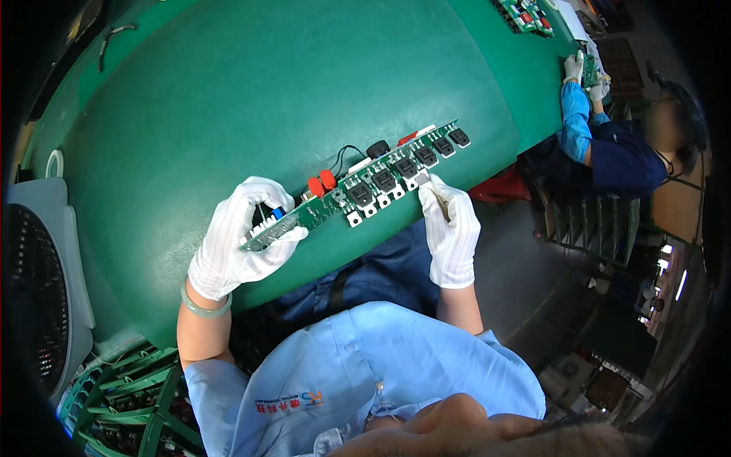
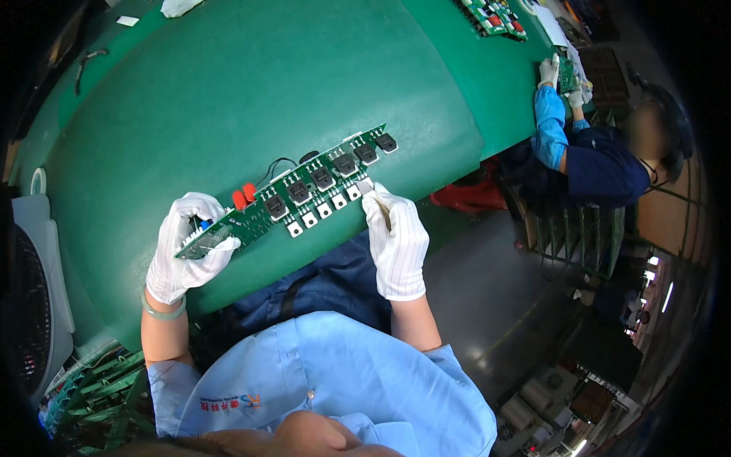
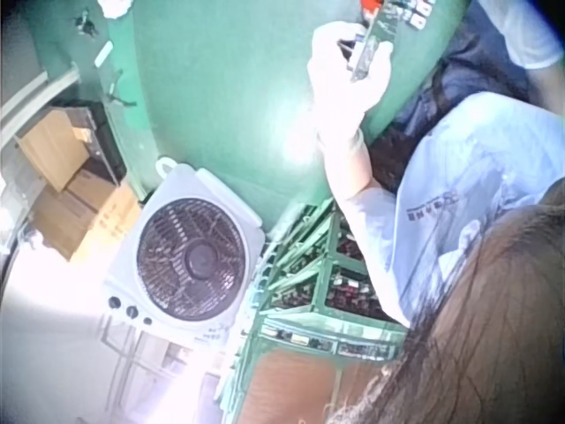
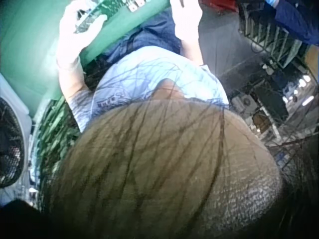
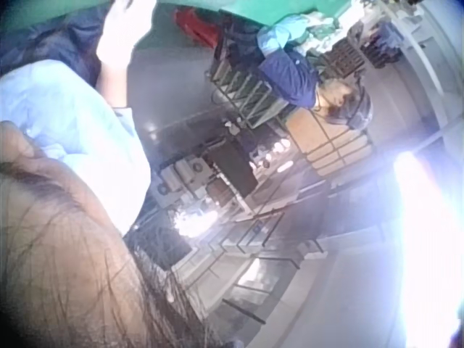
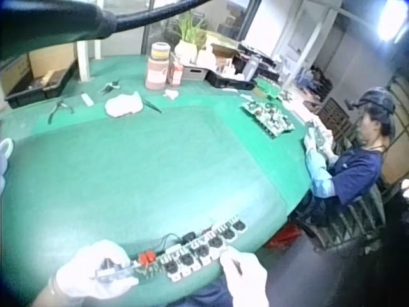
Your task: The person inspects green printed circuit boards by hand, turning them over to view both sides and checking components. They place inspected boards into a green storage rack and retrieve new ones to continue the process.
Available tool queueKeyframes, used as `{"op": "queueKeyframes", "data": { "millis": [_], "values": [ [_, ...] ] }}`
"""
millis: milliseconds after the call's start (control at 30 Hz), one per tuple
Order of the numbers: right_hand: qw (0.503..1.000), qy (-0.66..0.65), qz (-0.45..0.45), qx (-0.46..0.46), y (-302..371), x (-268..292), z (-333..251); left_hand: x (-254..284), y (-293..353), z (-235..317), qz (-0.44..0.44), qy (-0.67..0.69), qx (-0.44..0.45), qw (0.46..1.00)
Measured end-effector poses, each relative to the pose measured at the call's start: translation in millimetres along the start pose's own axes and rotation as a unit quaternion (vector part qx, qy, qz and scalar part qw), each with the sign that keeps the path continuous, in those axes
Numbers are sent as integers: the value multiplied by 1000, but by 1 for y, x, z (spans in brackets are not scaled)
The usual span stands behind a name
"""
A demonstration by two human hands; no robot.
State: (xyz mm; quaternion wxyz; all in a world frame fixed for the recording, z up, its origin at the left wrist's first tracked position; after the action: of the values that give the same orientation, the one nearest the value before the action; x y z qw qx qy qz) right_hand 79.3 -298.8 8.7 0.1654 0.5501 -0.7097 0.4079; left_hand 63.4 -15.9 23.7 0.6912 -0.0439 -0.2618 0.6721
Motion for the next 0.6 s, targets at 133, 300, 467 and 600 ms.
{"op": "queueKeyframes", "data": {
  "millis": [133,300,467,600],
  "values": [
    [999,-26,32,-4,3,3,-1,0,0,0,0,12,-1,1000],
    [999,-24,10,-23,5,-6,10,0,0,1,-7,19,2,1000],
    [954,-181,58,-233,-12,10,41,0,2,-10,-16,49,52,997],
    [887,-385,28,-252,-41,-8,39,3,1,-16,-9,93,120,988]
  ]
}}
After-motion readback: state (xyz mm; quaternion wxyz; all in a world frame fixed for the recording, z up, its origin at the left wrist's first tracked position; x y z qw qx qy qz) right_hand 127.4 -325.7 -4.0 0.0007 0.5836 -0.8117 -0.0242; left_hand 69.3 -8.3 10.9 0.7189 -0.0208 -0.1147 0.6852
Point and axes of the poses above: each hand's wrist, its own y-axis away from the middle knuckle, its own x-axis out of the back of the hand, z = x × y, the point moved 7 cm from there along -y, towards the middle knuckle, and after that the axes turned 8 degrees about z, right-handed, at the moved point
